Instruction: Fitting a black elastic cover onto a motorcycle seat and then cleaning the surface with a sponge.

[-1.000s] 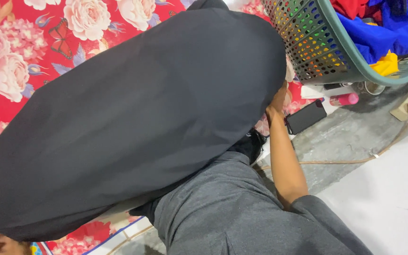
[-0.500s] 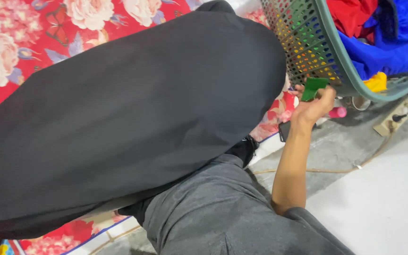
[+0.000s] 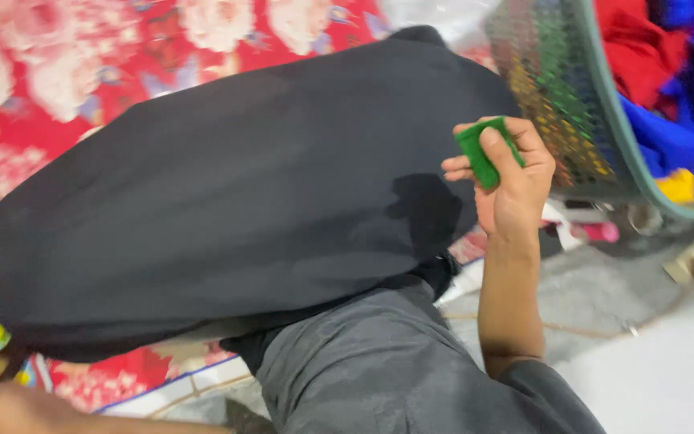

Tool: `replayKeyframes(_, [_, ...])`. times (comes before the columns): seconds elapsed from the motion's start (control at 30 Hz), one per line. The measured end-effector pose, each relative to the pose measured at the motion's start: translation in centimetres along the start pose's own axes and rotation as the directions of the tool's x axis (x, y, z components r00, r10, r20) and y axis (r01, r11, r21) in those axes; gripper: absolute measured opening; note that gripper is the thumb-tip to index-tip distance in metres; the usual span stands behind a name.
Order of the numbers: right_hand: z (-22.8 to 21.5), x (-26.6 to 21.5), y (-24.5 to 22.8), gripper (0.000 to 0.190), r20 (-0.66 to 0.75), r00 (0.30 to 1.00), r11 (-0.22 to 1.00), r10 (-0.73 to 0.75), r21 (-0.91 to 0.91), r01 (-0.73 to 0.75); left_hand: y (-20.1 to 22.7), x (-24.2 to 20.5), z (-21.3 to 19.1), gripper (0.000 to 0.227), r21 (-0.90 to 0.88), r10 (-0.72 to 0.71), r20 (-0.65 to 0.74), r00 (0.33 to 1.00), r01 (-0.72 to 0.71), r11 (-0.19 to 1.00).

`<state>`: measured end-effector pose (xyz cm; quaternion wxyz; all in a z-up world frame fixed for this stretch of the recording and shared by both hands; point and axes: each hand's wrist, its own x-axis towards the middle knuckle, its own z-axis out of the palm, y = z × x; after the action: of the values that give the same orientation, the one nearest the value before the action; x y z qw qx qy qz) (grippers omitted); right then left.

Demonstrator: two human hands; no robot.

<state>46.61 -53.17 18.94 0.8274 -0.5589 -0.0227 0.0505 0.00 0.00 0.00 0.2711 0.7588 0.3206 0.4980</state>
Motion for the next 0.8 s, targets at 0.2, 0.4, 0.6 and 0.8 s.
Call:
replayKeyframes(0.2, [11.0, -1.5, -1.0, 0.023, 0.527, 0.843, 0.984, 0.104, -0.178, -0.01, 18.7, 2.8, 5.3, 0.025, 0.182, 0.083, -0.179, 0.98, -0.05, 0.982])
replayKeyframes(0.4, [20.8, -3.2, -0.8, 0.018, 0.872, 0.479, 0.851, 0.104, -0.327, 0.41, 21.1, 2.8, 8.1, 0.027, 0.057, -0.093, -0.287, 0.953, 0.114, 0.992])
replayKeyframes(0.6, [26.5, -4.8, 4.1, 0.029, 0.981, 0.177, 0.727, -0.083, -0.062, 0.684, 22.3, 3.0, 9.1, 0.026, 0.053, -0.057, -0.3, 0.952, 0.076, 0.996])
replayKeyframes(0.8, [31.0, -6.5, 7.8, 0.027, 0.956, -0.058, 0.51, -0.289, 0.204, 0.836, 22.3, 3.1, 9.7, 0.022, 0.103, -0.023, -0.258, 0.966, 0.051, 0.993])
